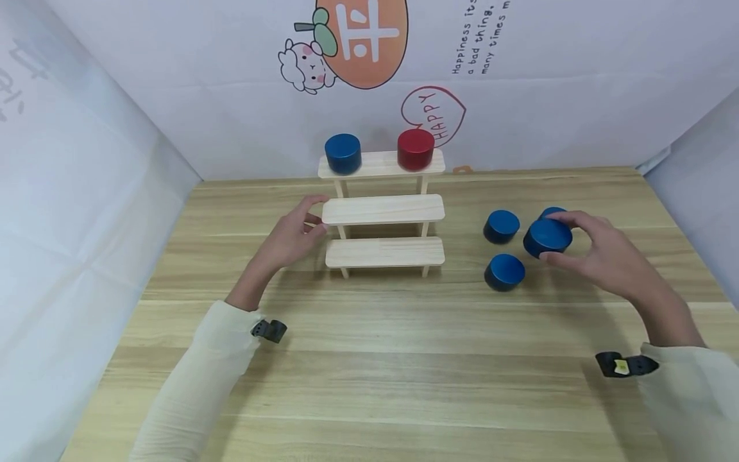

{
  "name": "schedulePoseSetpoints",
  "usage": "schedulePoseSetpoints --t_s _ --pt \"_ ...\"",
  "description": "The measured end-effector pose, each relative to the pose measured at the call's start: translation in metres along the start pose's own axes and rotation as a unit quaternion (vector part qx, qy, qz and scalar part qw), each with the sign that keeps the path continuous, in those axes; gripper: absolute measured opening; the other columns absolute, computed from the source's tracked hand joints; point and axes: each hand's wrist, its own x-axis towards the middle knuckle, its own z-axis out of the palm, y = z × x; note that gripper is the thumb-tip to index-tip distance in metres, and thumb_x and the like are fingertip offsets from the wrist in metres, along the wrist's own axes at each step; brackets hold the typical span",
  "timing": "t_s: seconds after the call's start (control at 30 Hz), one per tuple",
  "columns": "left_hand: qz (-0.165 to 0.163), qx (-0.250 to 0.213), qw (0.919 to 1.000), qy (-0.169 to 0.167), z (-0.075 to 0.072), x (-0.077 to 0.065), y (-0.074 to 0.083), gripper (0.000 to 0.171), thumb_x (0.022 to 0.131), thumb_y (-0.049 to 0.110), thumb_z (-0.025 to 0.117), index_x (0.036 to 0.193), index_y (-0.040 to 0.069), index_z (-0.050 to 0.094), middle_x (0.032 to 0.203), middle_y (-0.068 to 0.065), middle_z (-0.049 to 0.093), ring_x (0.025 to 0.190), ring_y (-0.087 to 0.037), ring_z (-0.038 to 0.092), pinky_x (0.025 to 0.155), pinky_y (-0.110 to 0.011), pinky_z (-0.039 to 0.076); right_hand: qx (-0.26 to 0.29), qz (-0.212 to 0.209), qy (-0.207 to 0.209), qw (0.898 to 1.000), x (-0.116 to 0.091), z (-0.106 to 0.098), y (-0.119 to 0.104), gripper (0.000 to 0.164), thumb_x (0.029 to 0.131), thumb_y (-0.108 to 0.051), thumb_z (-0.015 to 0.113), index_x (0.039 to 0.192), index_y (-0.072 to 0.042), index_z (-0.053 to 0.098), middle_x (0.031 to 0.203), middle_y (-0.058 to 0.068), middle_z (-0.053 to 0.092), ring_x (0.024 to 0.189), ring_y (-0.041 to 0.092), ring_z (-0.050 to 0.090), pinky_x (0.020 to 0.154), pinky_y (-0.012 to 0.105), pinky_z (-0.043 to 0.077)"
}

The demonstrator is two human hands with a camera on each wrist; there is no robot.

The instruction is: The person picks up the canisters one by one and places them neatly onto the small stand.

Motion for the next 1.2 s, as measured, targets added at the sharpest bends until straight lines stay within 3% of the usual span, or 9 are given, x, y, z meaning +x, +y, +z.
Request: schedulePoseSetpoints --t_s 0.43,0.77,0.93,1.2 --pt "-0.004 0.008 1.0 0.001 -0.001 0.001 0.001 0.054 0.102 0.022 0.054 0.153 0.022 0.035 0.127 -0.018 0.061 0.113 -0.031 0.061 0.082 -0.045 0.052 0.017 -0.029 0.01 0.999 0.005 0.005 -0.018 0.071 0.089 -0.026 0.078 0.147 -0.005 0.044 0.149 0.031 0.037 0.136 0.057 0.026 0.104 0.076 0.014" --pt "-0.011 0.003 0.9999 -0.006 -0.001 0.002 0.001 0.054 0.103 0.024 0.053 0.154 0.024 0.034 0.129 -0.017 0.061 0.115 -0.031 0.06 0.082 -0.045 0.053 0.033 -0.029 -0.007 0.999 0.019 0.007 -0.04 0.074 0.088 -0.03 0.078 0.15 -0.009 0.043 0.149 0.027 0.039 0.134 0.054 0.031 0.099 0.074 0.024" --pt "-0.011 0.005 0.9999 -0.003 0.0 0.002 0.0 0.054 0.103 0.025 0.053 0.154 0.024 0.035 0.129 -0.016 0.061 0.115 -0.03 0.06 0.082 -0.044 0.053 0.022 -0.06 0.006 0.998 0.028 0.007 -0.053 0.071 0.087 -0.027 0.079 0.147 -0.007 0.046 0.146 0.027 0.042 0.13 0.053 0.037 0.094 0.073 0.03" --pt "0.003 0.012 0.9999 -0.003 -0.001 0.0 -0.001 0.054 0.103 0.024 0.051 0.154 0.022 0.034 0.13 -0.017 0.06 0.114 -0.03 0.06 0.082 -0.045 0.052 0.0 -0.103 0.011 0.995 0.042 0.015 -0.074 0.069 0.084 -0.025 0.082 0.142 -0.004 0.05 0.143 0.025 0.048 0.131 0.049 0.039 0.098 0.071 0.03"
